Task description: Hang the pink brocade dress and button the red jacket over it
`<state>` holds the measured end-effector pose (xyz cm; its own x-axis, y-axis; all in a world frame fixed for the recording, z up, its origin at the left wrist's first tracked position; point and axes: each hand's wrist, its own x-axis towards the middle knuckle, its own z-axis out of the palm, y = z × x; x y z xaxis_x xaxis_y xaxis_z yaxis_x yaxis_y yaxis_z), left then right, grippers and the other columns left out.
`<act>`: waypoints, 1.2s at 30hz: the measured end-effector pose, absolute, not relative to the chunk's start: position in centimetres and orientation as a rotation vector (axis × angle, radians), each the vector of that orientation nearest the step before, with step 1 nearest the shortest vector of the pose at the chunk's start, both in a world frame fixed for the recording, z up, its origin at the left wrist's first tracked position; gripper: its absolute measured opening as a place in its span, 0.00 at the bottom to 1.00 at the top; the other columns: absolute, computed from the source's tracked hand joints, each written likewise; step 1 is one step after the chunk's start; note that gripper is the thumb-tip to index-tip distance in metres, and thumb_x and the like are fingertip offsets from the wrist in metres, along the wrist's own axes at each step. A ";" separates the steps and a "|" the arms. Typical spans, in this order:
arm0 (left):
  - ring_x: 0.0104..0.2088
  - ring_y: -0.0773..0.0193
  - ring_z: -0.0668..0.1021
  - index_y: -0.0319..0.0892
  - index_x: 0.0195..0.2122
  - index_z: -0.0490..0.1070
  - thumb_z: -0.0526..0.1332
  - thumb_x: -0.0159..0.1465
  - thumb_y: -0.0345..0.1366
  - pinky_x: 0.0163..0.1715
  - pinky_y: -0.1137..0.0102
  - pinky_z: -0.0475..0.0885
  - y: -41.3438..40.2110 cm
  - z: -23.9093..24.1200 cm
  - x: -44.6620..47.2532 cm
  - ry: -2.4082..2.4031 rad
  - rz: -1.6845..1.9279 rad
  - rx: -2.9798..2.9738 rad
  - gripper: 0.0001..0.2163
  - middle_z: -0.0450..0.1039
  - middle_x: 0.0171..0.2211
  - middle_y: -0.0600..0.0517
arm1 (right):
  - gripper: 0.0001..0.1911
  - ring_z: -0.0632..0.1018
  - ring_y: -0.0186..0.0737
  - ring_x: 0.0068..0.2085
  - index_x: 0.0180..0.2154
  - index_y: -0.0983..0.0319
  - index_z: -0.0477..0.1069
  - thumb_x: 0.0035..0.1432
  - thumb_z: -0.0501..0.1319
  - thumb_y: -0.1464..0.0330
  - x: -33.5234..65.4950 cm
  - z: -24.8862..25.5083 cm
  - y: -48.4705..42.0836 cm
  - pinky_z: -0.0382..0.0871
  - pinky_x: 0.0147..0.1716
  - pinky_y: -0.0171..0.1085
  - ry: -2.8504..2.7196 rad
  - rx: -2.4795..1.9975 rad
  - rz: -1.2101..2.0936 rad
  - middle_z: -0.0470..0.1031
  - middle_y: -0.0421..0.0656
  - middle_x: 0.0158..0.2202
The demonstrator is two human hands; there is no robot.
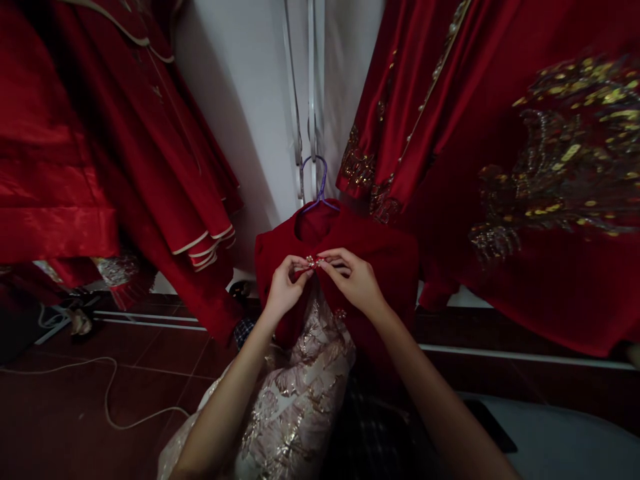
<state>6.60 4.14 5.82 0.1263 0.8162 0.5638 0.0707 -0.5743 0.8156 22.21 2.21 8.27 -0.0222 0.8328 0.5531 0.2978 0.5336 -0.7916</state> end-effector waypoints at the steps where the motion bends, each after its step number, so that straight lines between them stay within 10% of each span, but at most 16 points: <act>1: 0.38 0.68 0.75 0.41 0.35 0.64 0.57 0.57 0.28 0.42 0.70 0.69 4.0 6.0 6.5 0.871 1.475 1.819 0.05 0.71 0.35 0.51 | 0.15 0.76 0.37 0.38 0.39 0.60 0.71 0.52 0.61 0.59 22.1 8.2 2.3 0.73 0.36 0.36 -1.587 -0.993 0.546 0.75 0.45 0.39; 36: 0.37 0.66 0.76 0.40 0.35 0.67 0.58 0.59 0.33 0.41 0.69 0.71 4.2 6.3 6.4 0.927 1.380 1.911 0.04 0.74 0.35 0.49 | 0.13 0.76 0.39 0.39 0.40 0.59 0.72 0.55 0.58 0.60 22.1 7.9 1.9 0.76 0.37 0.39 -1.693 -1.048 0.411 0.75 0.44 0.40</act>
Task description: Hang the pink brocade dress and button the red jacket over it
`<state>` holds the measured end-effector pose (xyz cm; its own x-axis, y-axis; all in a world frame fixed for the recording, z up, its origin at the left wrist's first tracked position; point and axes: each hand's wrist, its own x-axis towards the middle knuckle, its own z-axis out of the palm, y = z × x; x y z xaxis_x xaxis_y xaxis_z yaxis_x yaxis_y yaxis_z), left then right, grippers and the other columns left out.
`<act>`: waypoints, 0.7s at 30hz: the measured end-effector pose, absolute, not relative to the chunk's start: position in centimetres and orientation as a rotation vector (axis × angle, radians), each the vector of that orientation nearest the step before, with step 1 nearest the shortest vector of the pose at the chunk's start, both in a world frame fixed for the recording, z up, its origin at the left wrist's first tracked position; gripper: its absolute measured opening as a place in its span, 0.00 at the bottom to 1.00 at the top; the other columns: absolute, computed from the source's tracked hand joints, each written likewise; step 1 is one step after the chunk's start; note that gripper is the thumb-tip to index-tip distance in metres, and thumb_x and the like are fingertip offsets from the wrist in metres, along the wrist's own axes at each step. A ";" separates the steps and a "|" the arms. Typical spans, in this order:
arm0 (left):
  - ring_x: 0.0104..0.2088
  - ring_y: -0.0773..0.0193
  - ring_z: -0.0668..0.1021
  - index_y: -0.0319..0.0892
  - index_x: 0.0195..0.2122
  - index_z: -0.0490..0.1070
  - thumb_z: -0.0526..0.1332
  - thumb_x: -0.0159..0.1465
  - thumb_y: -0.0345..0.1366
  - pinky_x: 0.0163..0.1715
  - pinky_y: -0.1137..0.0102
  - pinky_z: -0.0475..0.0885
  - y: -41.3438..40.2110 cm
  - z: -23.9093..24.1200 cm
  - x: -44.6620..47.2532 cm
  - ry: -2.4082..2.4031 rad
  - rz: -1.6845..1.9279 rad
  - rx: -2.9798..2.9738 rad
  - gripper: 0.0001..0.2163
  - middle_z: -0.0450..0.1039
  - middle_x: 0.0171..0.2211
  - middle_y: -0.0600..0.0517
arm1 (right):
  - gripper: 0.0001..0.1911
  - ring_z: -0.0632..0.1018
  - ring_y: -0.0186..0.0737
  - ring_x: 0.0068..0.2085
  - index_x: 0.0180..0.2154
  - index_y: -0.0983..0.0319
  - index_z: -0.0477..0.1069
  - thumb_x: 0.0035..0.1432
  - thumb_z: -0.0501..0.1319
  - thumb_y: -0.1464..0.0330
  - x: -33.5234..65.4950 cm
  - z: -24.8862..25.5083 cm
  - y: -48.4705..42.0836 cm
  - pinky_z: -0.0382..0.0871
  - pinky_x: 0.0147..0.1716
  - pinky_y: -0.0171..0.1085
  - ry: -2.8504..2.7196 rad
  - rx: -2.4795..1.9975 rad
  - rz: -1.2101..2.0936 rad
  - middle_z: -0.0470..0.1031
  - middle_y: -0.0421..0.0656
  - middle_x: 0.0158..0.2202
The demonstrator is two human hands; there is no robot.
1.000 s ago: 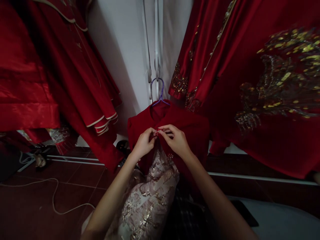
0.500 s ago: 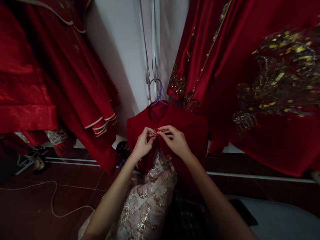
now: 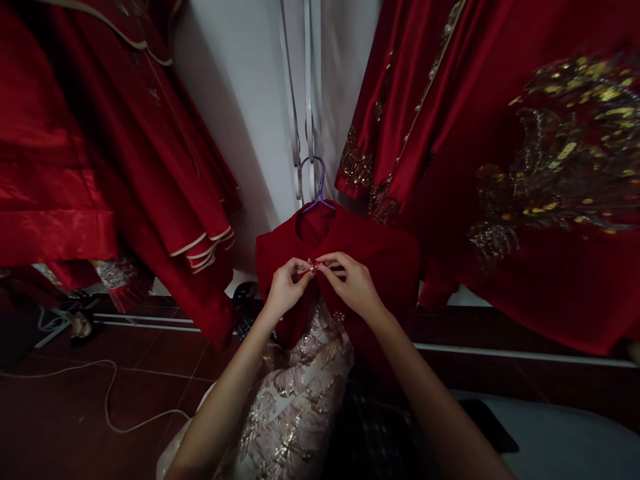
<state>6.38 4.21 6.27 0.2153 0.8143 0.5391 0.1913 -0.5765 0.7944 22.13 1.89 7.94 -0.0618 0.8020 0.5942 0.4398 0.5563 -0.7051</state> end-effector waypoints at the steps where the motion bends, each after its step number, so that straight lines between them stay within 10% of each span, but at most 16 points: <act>1: 0.37 0.67 0.76 0.40 0.35 0.67 0.58 0.59 0.32 0.40 0.69 0.71 4.1 6.4 6.3 0.928 1.366 1.930 0.04 0.74 0.35 0.49 | 0.14 0.76 0.39 0.39 0.41 0.59 0.72 0.55 0.58 0.60 22.1 7.9 1.9 0.76 0.36 0.39 -1.690 -1.047 0.408 0.75 0.44 0.40; 21: 0.30 0.67 0.75 0.42 0.33 0.68 0.56 0.58 0.33 0.32 0.74 0.68 3.0 8.8 6.1 1.022 1.190 2.270 0.03 0.73 0.30 0.52 | 0.19 0.76 0.39 0.42 0.47 0.57 0.72 0.52 0.60 0.63 22.1 7.7 1.6 0.76 0.42 0.40 -1.625 -1.014 0.435 0.72 0.43 0.43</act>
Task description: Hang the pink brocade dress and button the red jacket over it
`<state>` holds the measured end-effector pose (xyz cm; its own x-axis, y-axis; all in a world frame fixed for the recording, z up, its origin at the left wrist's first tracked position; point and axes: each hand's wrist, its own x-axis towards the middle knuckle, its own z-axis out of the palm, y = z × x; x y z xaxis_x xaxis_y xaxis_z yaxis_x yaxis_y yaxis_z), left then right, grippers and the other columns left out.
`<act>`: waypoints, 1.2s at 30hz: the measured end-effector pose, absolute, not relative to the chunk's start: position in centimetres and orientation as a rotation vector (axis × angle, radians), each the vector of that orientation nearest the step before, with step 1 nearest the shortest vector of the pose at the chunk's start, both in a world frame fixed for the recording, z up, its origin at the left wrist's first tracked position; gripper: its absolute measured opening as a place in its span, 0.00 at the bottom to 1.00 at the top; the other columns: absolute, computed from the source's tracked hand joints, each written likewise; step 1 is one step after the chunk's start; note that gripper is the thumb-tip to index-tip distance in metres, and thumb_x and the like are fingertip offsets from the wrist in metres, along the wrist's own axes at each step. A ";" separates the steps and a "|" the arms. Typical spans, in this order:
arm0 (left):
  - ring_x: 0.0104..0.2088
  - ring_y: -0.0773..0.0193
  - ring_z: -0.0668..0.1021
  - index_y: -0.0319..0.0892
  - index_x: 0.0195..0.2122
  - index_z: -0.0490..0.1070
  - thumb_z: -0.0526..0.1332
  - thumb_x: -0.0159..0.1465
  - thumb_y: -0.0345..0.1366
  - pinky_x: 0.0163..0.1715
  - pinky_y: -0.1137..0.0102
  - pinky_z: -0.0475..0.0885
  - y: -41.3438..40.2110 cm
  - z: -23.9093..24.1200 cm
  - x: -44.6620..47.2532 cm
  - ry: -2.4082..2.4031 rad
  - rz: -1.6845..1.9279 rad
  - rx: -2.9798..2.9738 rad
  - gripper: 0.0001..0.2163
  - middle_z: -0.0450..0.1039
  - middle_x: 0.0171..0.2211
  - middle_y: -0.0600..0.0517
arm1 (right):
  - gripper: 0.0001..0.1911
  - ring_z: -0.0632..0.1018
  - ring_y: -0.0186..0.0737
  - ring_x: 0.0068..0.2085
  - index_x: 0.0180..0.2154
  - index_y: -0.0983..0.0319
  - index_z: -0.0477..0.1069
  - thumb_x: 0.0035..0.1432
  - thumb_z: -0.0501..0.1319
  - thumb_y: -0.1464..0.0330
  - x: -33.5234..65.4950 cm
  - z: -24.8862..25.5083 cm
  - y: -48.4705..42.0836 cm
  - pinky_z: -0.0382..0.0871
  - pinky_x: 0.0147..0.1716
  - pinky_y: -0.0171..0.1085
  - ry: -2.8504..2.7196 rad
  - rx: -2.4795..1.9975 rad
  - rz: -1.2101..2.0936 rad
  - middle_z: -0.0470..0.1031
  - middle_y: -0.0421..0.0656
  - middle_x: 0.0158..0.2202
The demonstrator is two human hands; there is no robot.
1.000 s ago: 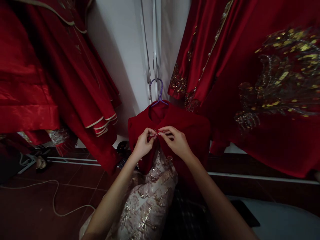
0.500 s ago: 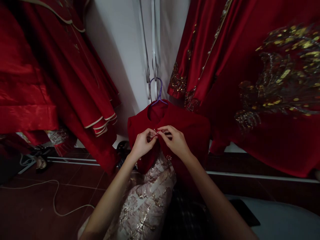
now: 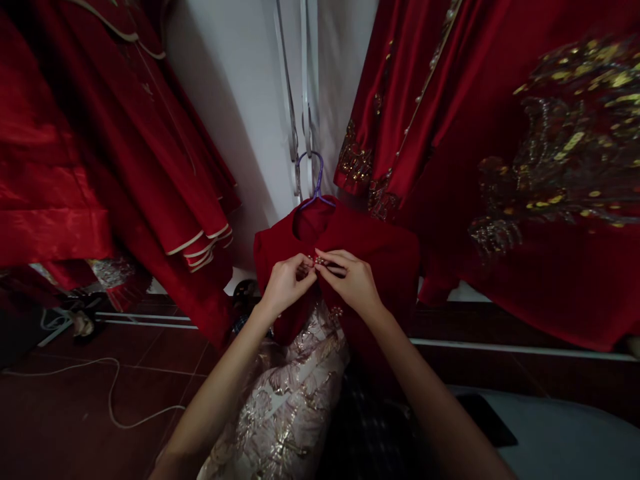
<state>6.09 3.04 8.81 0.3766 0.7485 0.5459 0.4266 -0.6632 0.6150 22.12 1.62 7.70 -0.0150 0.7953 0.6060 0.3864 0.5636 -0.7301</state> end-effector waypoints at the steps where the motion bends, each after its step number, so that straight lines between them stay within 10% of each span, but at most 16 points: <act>1: 0.30 0.67 0.74 0.42 0.32 0.68 0.56 0.59 0.33 0.32 0.74 0.68 3.0 8.9 6.1 1.017 1.187 2.293 0.03 0.73 0.30 0.52 | 0.19 0.75 0.38 0.42 0.48 0.57 0.72 0.52 0.60 0.63 22.1 7.5 1.8 0.76 0.42 0.40 -1.619 -1.004 0.451 0.72 0.43 0.43; 11: 0.44 0.64 0.72 0.43 0.43 0.64 0.57 0.58 0.30 0.46 0.67 0.67 3.0 5.4 7.2 0.966 1.212 2.013 0.11 0.69 0.41 0.48 | 0.28 0.73 0.40 0.45 0.53 0.59 0.56 0.49 0.60 0.67 23.4 4.4 1.6 0.71 0.42 0.41 -1.689 -1.137 0.430 0.66 0.48 0.49; 16: 0.53 0.50 0.62 0.40 0.53 0.56 0.62 0.49 0.27 0.50 0.54 0.61 1.0 -2.0 8.7 1.566 1.291 1.883 0.29 0.56 0.53 0.40 | 0.16 0.75 0.39 0.37 0.46 0.60 0.59 0.55 0.55 0.66 27.1 2.1 1.2 0.71 0.40 0.42 -1.753 -1.324 0.454 0.71 0.44 0.36; 23: 0.49 0.57 0.68 0.43 0.46 0.66 0.53 0.56 0.27 0.51 0.59 0.62 1.2 -8.3 8.3 1.654 1.620 1.749 0.16 0.65 0.44 0.45 | 0.35 0.72 0.46 0.49 0.53 0.57 0.56 0.44 0.66 0.61 28.1 4.7 -0.7 0.69 0.45 0.42 -1.956 -1.266 0.572 0.67 0.47 0.50; 36: 0.41 0.65 0.71 0.43 0.40 0.63 0.45 0.66 0.40 0.47 0.69 0.65 -2.6 3.9 7.8 1.531 1.871 1.191 0.11 0.69 0.38 0.50 | 0.40 0.73 0.39 0.39 0.58 0.59 0.47 0.45 0.62 0.70 30.0 5.8 -2.6 0.69 0.41 0.39 -2.054 -1.389 0.428 0.63 0.45 0.41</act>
<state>7.78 -2.62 3.92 -0.5304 0.7772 0.3386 0.1779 -0.2885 0.9408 30.04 -2.64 5.78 -0.2592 0.9155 0.3075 0.7164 0.3958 -0.5746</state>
